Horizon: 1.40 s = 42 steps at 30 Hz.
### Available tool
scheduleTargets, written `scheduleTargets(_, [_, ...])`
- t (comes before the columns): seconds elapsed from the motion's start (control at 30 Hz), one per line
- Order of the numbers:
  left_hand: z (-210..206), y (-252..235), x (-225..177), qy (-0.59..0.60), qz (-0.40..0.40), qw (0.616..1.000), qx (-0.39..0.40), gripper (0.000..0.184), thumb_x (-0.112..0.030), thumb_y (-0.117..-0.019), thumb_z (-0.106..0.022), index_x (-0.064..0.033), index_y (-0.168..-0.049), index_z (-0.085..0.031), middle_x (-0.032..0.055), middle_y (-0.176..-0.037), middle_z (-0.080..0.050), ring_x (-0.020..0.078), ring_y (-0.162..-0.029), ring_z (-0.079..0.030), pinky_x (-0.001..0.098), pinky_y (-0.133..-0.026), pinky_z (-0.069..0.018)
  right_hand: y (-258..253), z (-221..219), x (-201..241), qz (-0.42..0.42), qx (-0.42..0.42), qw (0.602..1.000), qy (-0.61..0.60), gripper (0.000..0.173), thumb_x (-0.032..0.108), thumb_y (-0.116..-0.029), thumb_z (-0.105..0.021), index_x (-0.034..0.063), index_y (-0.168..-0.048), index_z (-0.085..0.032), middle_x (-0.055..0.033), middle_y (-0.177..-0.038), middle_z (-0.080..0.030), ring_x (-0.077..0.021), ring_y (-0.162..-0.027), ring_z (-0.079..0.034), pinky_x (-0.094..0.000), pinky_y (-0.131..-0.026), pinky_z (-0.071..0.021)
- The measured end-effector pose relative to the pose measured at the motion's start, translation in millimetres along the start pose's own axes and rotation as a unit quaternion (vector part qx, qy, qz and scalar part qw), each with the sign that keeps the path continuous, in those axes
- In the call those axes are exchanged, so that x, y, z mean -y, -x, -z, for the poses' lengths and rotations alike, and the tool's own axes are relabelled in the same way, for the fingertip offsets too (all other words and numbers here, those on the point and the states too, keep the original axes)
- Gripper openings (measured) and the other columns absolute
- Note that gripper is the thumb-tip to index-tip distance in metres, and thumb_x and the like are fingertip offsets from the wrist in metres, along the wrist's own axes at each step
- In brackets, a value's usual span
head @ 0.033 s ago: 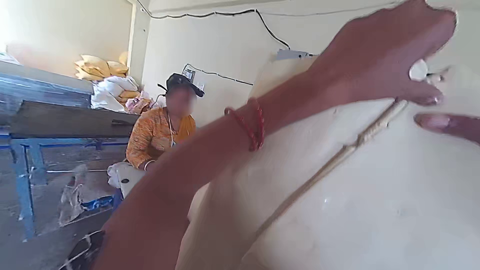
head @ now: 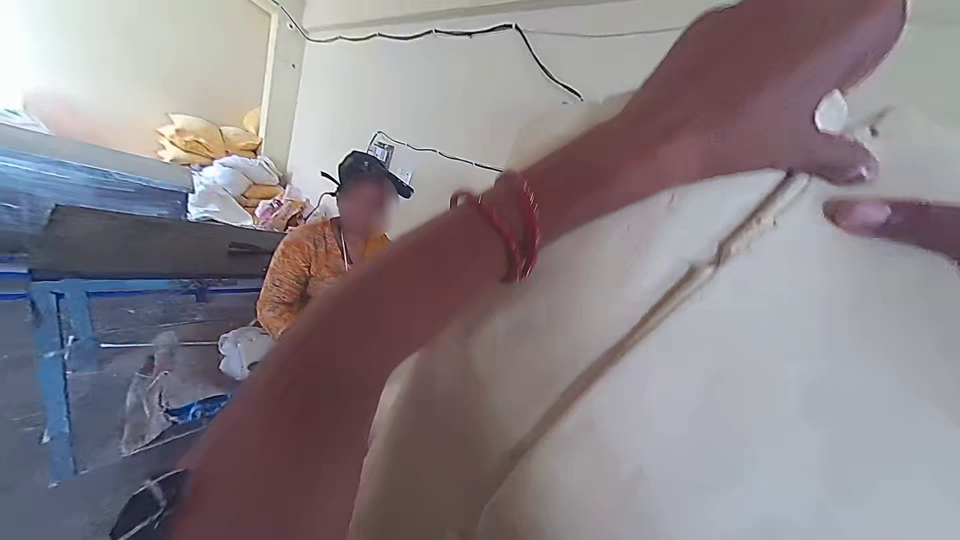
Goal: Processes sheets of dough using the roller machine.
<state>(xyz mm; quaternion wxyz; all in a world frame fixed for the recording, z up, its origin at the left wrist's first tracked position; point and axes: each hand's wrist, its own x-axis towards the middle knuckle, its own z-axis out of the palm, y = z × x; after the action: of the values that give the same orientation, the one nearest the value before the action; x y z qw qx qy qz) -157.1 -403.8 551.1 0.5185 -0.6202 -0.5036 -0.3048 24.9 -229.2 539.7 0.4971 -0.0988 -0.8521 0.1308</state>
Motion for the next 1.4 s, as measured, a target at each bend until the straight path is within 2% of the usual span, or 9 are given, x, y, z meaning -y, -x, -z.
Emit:
scheduleTargets(0.13, [8.5, -13.1, 114.3, -0.084, -0.022, 0.996, 0.006, 0.054, -0.055, -0.0875, -0.071, -0.0078, -0.112, -0.074, 0.006, -0.104, -0.073, 0.0196, -0.101, -0.067, 0.0427, -0.089, -0.0495, -110.4, -70.1, 37.4, 0.008, 0.024, 0.996, 0.09, 0.058, 0.06, -0.072, -0.084, 0.0168, -0.107, -0.068, 0.0036, -0.087, -0.069, -0.0043, -0.07, -0.067, -0.0316, -0.064, -0.0598])
scheduleTargets(0.33, [33.4, -9.9, 245.6, -0.296, -0.037, 0.948, 0.109, 0.059, -0.052, -0.1016, -0.051, 0.0047, -0.109, -0.068, 0.0267, -0.11, -0.069, 0.045, -0.106, -0.065, 0.0608, -0.088, -0.0455, -210.0, -197.1, 90.7, 0.095, -0.029, 0.983, 0.155, 0.064, 0.055, -0.0816, -0.08, -0.0037, -0.105, -0.069, -0.0303, -0.105, -0.067, -0.0484, -0.101, -0.063, -0.0742, -0.083, -0.0435])
scheduleTargets(0.6, [-27.9, 92.8, 339.3, -0.316, -0.194, 0.924, 0.089, 0.044, -0.033, -0.1067, -0.049, 0.0075, -0.098, -0.065, 0.0259, -0.098, -0.069, 0.0456, -0.095, -0.067, 0.0556, -0.07, -0.0504, -206.9, -376.5, 15.2, 0.083, -0.036, 0.996, 0.014, 0.059, 0.051, -0.086, -0.077, 0.0026, -0.119, -0.069, -0.0221, -0.105, -0.071, -0.0394, -0.1, -0.068, -0.0656, -0.086, -0.0495])
scheduleTargets(0.7, [-104.8, 235.4, 335.4, -0.257, -0.221, 0.941, 0.022, 0.024, -0.014, -0.1041, -0.05, -0.0048, -0.099, -0.071, 0.0119, -0.092, -0.069, 0.0297, -0.086, -0.067, 0.0414, -0.066, -0.0523, -142.4, -447.1, -51.6, 0.142, 0.141, 0.971, -0.13, 0.037, 0.011, -0.0851, -0.081, -0.0017, -0.117, -0.066, -0.0163, -0.1, -0.07, -0.0236, -0.084, -0.067, -0.0446, -0.076, -0.0551])
scheduleTargets(0.8, [-142.1, 380.1, 255.7, -0.104, -0.081, 0.956, 0.262, 0.021, -0.002, -0.1003, -0.049, 0.0009, -0.093, -0.069, 0.016, -0.087, -0.068, 0.0346, -0.082, -0.07, 0.0497, -0.064, -0.0574, -70.0, -543.7, -126.2, 0.152, 0.445, 0.867, -0.163, 0.029, 0.0, -0.079, -0.078, -0.0033, -0.107, -0.069, -0.0141, -0.102, -0.07, -0.0209, -0.091, -0.066, -0.0401, -0.084, -0.055])
scheduleTargets(0.9, [-120.1, 412.1, 198.4, 0.097, 0.116, 0.769, 0.622, 0.032, -0.015, -0.1094, -0.043, 0.0073, -0.112, -0.066, 0.027, -0.107, -0.068, 0.0472, -0.106, -0.065, 0.0602, -0.082, -0.0518, -11.4, -601.0, -158.8, 0.027, 0.696, 0.713, -0.081, 0.03, -0.001, -0.0928, -0.068, -0.003, -0.123, -0.068, -0.0176, -0.117, -0.07, -0.0236, -0.103, -0.068, -0.0422, -0.093, -0.0537])
scheduleTargets(1.03, [-82.7, 431.4, 194.5, 0.118, 0.265, 0.743, 0.603, 0.039, -0.024, -0.1107, -0.042, -0.0003, -0.133, -0.063, 0.028, -0.127, -0.065, 0.0493, -0.121, -0.06, 0.0654, -0.096, -0.0459, -6.0, -584.9, -164.6, 0.016, 0.67, 0.731, -0.127, 0.025, 0.0, -0.0979, -0.06, -0.0047, -0.121, -0.068, -0.0163, -0.115, -0.072, -0.0194, -0.099, -0.071, -0.0361, -0.09, -0.0569])
scheduleTargets(1.27, [5.1, 498.4, 180.0, -0.013, 0.401, 0.866, 0.3, 0.025, -0.028, -0.0994, -0.063, -0.0091, -0.107, -0.078, 0.0122, -0.09, -0.075, 0.035, -0.08, -0.072, 0.0616, -0.069, -0.0551, -3.2, -473.8, -147.4, -0.046, 0.451, 0.876, -0.168, 0.018, 0.001, -0.1011, -0.057, -0.0028, -0.113, -0.069, -0.0122, -0.108, -0.073, -0.0168, -0.096, -0.07, -0.0352, -0.089, -0.0573])
scheduleTargets(1.4, [66.2, 532.9, 144.7, -0.087, 0.505, 0.83, 0.221, 0.037, -0.036, -0.1013, -0.057, -0.0054, -0.109, -0.076, 0.0171, -0.089, -0.072, 0.0351, -0.073, -0.068, 0.0608, -0.066, -0.0526, 42.0, -426.4, -177.7, -0.098, 0.361, 0.897, -0.237, 0.018, 0.002, -0.1011, -0.056, 0.0005, -0.116, -0.067, -0.0067, -0.107, -0.073, -0.0123, -0.095, -0.071, -0.03, -0.087, -0.0588])
